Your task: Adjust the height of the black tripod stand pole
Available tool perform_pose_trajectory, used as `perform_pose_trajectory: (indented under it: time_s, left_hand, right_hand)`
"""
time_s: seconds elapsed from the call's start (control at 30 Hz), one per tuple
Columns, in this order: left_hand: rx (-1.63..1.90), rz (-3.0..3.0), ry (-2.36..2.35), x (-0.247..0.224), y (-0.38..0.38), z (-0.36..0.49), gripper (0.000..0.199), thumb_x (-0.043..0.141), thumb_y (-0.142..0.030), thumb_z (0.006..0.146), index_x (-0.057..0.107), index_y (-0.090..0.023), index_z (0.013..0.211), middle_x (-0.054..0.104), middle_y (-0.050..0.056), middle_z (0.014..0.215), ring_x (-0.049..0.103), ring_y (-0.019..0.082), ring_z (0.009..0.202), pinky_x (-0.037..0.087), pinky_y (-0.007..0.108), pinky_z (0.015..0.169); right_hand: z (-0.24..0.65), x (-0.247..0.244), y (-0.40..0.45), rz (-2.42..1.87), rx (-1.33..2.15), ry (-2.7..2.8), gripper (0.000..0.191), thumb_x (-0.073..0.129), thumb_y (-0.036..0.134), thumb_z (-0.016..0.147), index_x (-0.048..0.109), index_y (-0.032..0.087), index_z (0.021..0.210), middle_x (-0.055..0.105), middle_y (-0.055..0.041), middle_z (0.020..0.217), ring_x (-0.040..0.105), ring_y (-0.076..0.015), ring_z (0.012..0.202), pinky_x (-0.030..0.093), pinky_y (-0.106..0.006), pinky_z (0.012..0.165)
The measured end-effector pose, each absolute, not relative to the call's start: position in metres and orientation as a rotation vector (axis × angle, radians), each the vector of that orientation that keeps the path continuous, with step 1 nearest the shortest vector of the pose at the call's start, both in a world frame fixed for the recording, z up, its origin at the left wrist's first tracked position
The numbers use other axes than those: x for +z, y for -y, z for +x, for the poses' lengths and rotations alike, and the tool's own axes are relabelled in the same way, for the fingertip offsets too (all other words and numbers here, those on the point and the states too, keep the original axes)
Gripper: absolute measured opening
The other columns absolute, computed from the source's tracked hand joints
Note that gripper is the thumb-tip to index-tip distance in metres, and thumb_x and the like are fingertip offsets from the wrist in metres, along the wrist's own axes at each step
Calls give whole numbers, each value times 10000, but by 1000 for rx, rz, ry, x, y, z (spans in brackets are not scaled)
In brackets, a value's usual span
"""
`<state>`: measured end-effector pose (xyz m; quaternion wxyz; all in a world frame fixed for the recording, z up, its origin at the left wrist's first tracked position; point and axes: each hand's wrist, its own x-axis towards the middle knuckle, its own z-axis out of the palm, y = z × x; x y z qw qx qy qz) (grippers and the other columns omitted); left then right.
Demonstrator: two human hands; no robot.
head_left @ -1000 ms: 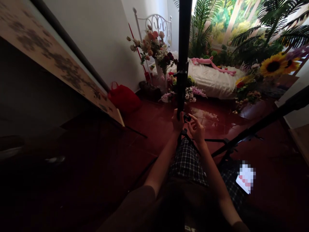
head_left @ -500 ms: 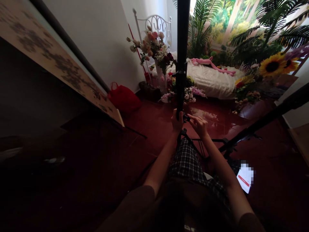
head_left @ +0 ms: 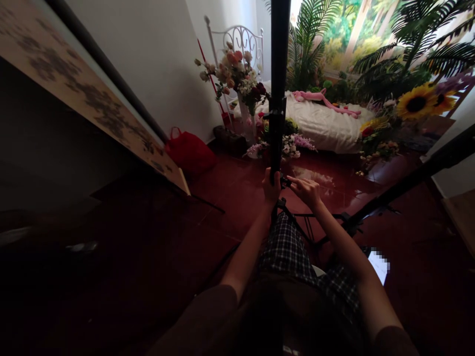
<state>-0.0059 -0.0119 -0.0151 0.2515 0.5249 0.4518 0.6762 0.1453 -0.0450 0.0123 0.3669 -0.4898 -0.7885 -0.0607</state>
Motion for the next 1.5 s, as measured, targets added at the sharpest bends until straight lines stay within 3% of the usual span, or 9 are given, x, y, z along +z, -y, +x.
perform_pose_trajectory:
  time_s: [0.13, 0.33, 0.9, 1.03, 1.2, 1.27, 1.33, 1.4, 1.5]
  left_hand:
    - [1846, 1431, -1238, -15, 12, -6, 430, 477, -618, 887, 597, -208, 933, 596, -7, 693, 576, 113, 604, 442, 223, 587]
    - [1842, 1439, -1229, -13, 12, -6, 408, 480, -606, 891, 595, -217, 930, 590, -9, 700, 575, 112, 618, 444, 220, 590]
    - [1827, 1441, -1224, -9, 17, -7, 418, 467, -605, 899, 583, -207, 958, 600, -9, 721, 574, 108, 625, 443, 215, 596]
    - [1813, 1441, -1224, -7, 19, -8, 435, 456, -615, 902, 577, -204, 977, 582, -16, 706, 566, 104, 614, 432, 210, 582]
    - [1810, 1401, -1256, -6, 22, -2, 432, 456, -603, 910, 575, -205, 1031, 594, -7, 732, 567, 103, 607, 448, 218, 604]
    - [1836, 1333, -1304, -9, 27, 3, 456, 408, -589, 935, 564, -201, 1118, 642, 37, 859, 615, 125, 718, 487, 243, 691]
    - [1893, 1258, -1365, -16, 35, 9, 491, 345, -563, 964, 538, -185, 1210, 645, 109, 1081, 635, 169, 965, 498, 298, 871]
    - [1919, 1220, -1440, -28, 50, 18, 504, 322, -524, 979, 502, -165, 1283, 562, 167, 1295, 540, 218, 1225, 413, 371, 1064]
    - [1854, 1209, -1562, -50, 82, 36, 518, 380, -460, 970, 404, -157, 1390, 402, 197, 1467, 365, 270, 1402, 259, 464, 1190]
  right_hand:
    - [142, 10, 39, -1207, -156, 2094, 399, 559, 554, 916, 728, 253, 1119, 699, -44, 734, 610, -152, 715, 418, -245, 638]
    - [148, 12, 37, -1204, -206, 2159, 327, 498, 438, 978, 712, 277, 1167, 696, -36, 722, 584, -151, 704, 402, -260, 631]
    - [140, 42, 41, -1364, -251, 2229, 264, 721, 435, 810, 755, 243, 988, 734, -30, 672, 646, -157, 635, 364, -246, 617]
    - [137, 40, 64, -1467, -35, 2057, 326, 647, 310, 844, 699, 246, 1160, 695, 8, 636, 626, -130, 566, 376, -220, 568]
    - [165, 32, 106, -1295, 522, 1592, 379, 586, 387, 865, 654, 222, 1200, 660, 36, 612, 586, -96, 497, 458, -200, 538]
    - [184, 28, 122, -1273, 530, 1295, 375, 592, 397, 851, 661, 187, 1154, 659, 28, 599, 576, -102, 479, 464, -210, 515]
    - [205, 24, 138, -1289, 460, 1053, 371, 615, 405, 824, 666, 166, 1104, 651, 30, 573, 541, -96, 438, 443, -209, 482]
    - [225, 21, 151, -1323, 383, 886, 359, 631, 416, 804, 672, 158, 1049, 640, 34, 553, 514, -88, 414, 418, -203, 462]
    - [250, 15, 169, -1345, 291, 722, 339, 631, 430, 792, 677, 156, 986, 612, 46, 524, 508, -84, 415, 395, -196, 456]
